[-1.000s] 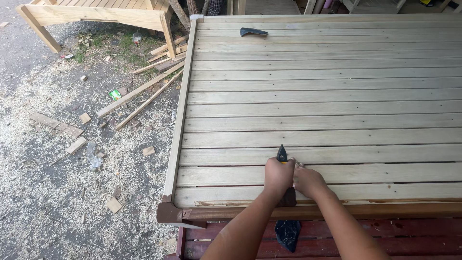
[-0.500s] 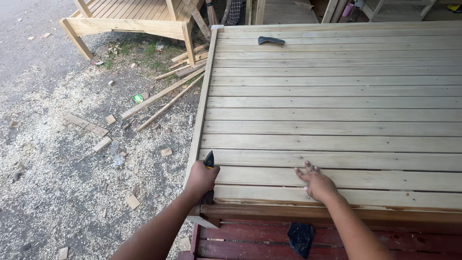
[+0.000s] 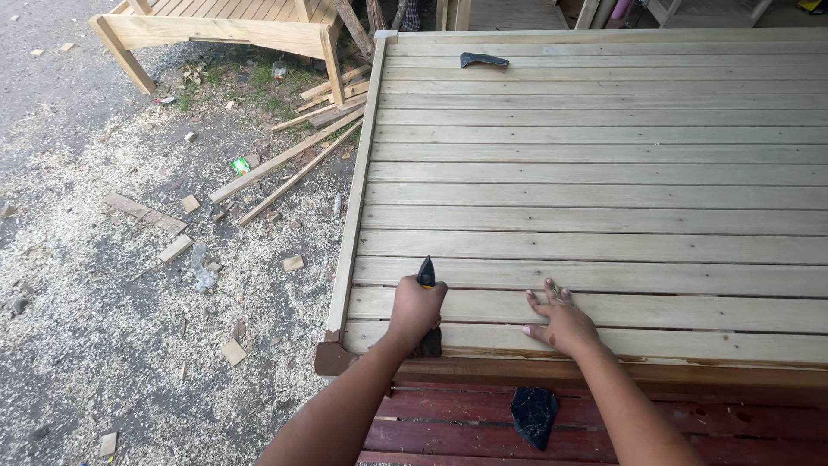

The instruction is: The person applies brown wood stain with a brush to the slatted panels and edges of a wooden bed frame, dipping the brush into a stain lid and moving around the frame to coat different sides and rails.

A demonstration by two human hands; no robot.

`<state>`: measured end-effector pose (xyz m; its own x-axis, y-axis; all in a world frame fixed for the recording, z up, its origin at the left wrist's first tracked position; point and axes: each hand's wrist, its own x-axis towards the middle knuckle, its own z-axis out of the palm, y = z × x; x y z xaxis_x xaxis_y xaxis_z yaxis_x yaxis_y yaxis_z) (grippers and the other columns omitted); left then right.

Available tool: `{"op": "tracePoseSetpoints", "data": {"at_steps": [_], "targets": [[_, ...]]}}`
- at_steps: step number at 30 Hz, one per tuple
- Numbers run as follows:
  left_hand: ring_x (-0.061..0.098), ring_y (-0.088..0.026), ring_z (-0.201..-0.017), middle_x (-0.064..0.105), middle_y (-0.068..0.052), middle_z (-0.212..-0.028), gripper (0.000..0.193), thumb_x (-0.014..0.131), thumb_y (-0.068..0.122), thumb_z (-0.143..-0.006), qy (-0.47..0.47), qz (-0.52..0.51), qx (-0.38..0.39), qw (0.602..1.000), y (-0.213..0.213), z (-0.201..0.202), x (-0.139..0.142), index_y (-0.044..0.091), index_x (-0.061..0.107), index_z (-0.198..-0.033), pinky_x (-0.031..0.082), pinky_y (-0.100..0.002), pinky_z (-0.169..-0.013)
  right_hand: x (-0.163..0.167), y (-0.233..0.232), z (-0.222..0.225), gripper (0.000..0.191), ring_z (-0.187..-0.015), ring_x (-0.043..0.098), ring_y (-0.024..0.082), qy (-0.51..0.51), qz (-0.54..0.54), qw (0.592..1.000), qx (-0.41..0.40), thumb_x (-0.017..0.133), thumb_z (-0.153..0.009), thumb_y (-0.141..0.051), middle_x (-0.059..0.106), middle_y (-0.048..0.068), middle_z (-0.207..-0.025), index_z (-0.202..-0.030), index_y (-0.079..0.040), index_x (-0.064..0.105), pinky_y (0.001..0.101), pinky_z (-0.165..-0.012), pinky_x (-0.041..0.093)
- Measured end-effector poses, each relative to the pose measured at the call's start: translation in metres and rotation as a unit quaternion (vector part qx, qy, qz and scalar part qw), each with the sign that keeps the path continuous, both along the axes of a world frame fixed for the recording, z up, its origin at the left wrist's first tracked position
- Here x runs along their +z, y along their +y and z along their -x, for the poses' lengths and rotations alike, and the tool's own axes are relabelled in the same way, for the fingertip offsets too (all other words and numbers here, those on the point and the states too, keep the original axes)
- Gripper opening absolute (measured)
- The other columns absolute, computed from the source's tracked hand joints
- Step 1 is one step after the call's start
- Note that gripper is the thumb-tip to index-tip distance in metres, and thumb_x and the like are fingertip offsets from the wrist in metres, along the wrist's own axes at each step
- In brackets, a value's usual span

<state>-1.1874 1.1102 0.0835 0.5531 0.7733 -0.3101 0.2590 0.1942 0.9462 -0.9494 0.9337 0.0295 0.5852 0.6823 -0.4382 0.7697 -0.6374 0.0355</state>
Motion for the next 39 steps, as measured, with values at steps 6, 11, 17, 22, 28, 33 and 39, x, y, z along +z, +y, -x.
{"op": "tracePoseSetpoints", "data": {"at_steps": [6, 11, 17, 22, 28, 33, 39], "targets": [[0.060, -0.017, -0.043, 0.060, -0.008, -0.051, 0.030, 0.070, 0.019, -0.087, 0.130, -0.096, -0.020, 0.987, 0.037, 0.058, 0.016, -0.001, 0.060, -0.068, 0.050, -0.035, -0.046, -0.009, 0.012, 0.005, 0.096, -0.158, 0.007, 0.038, -0.005, 0.004, 1.000, -0.026, 0.070, -0.080, -0.073, 0.001, 0.003, -0.173, -0.160, -0.045, 0.025, 0.0471, -0.125, 0.028], [0.057, -0.017, -0.044, 0.059, -0.009, -0.054, 0.030, 0.070, 0.018, -0.088, 0.126, -0.086, -0.104, 0.983, 0.053, 0.081, 0.027, -0.001, 0.057, -0.069, 0.048, -0.036, -0.046, -0.011, 0.033, 0.040, 0.099, -0.155, -0.013, 0.048, 0.059, -0.029, 0.998, -0.012, 0.069, -0.078, -0.078, -0.012, 0.014, -0.172, -0.160, -0.045, 0.023, 0.0622, -0.124, 0.010], [0.066, -0.016, -0.056, 0.069, -0.006, -0.061, 0.026, 0.076, 0.021, -0.087, 0.097, -0.097, -0.219, 0.966, 0.089, 0.078, 0.025, 0.000, 0.067, -0.074, 0.055, -0.032, -0.061, 0.004, 0.066, 0.095, 0.110, -0.155, -0.021, 0.044, 0.101, -0.007, 0.994, 0.046, 0.073, -0.070, -0.079, -0.021, 0.014, -0.171, -0.160, -0.053, 0.014, 0.0662, -0.123, 0.002], [0.069, -0.018, -0.068, 0.074, -0.004, -0.072, 0.023, 0.085, 0.022, -0.078, 0.129, -0.213, -0.328, 0.911, 0.100, 0.098, 0.039, 0.003, 0.072, -0.082, 0.055, -0.033, -0.070, 0.025, 0.079, 0.111, 0.119, -0.154, -0.026, 0.043, 0.109, 0.011, 0.993, 0.042, 0.077, -0.064, -0.077, -0.025, 0.012, -0.171, -0.160, -0.057, 0.008, 0.0686, -0.122, -0.003], [0.072, -0.026, -0.069, 0.072, -0.013, -0.076, 0.030, 0.082, 0.029, -0.082, 0.153, -0.299, -0.116, 0.935, 0.103, 0.094, 0.056, 0.003, 0.069, -0.083, 0.057, -0.038, -0.069, 0.034, 0.096, 0.115, 0.135, -0.149, -0.037, 0.046, 0.124, 0.054, 0.989, 0.061, 0.076, -0.059, -0.083, -0.037, 0.014, -0.166, -0.160, -0.053, -0.008, 0.0785, -0.114, -0.008], [0.066, -0.038, -0.071, 0.066, -0.019, -0.077, 0.033, 0.080, 0.025, -0.086, 0.081, -0.476, 0.062, 0.874, 0.108, 0.083, 0.045, -0.002, 0.062, -0.079, 0.054, -0.047, -0.068, 0.033, 0.103, 0.118, 0.142, -0.146, -0.042, 0.046, 0.118, 0.073, 0.989, 0.060, 0.074, -0.057, -0.087, -0.043, 0.015, -0.164, -0.160, -0.050, -0.016, 0.0826, -0.109, -0.011], [0.067, -0.037, -0.071, 0.066, -0.017, -0.084, 0.038, 0.081, 0.030, -0.085, 0.061, -0.449, 0.039, 0.891, 0.106, 0.081, 0.035, -0.001, 0.061, -0.077, 0.054, -0.046, -0.067, 0.031, 0.104, 0.116, 0.142, -0.145, -0.042, 0.049, 0.109, 0.091, 0.987, 0.071, 0.070, -0.056, -0.090, -0.043, 0.019, -0.163, -0.160, -0.049, -0.018, 0.0842, -0.107, -0.009]]}}
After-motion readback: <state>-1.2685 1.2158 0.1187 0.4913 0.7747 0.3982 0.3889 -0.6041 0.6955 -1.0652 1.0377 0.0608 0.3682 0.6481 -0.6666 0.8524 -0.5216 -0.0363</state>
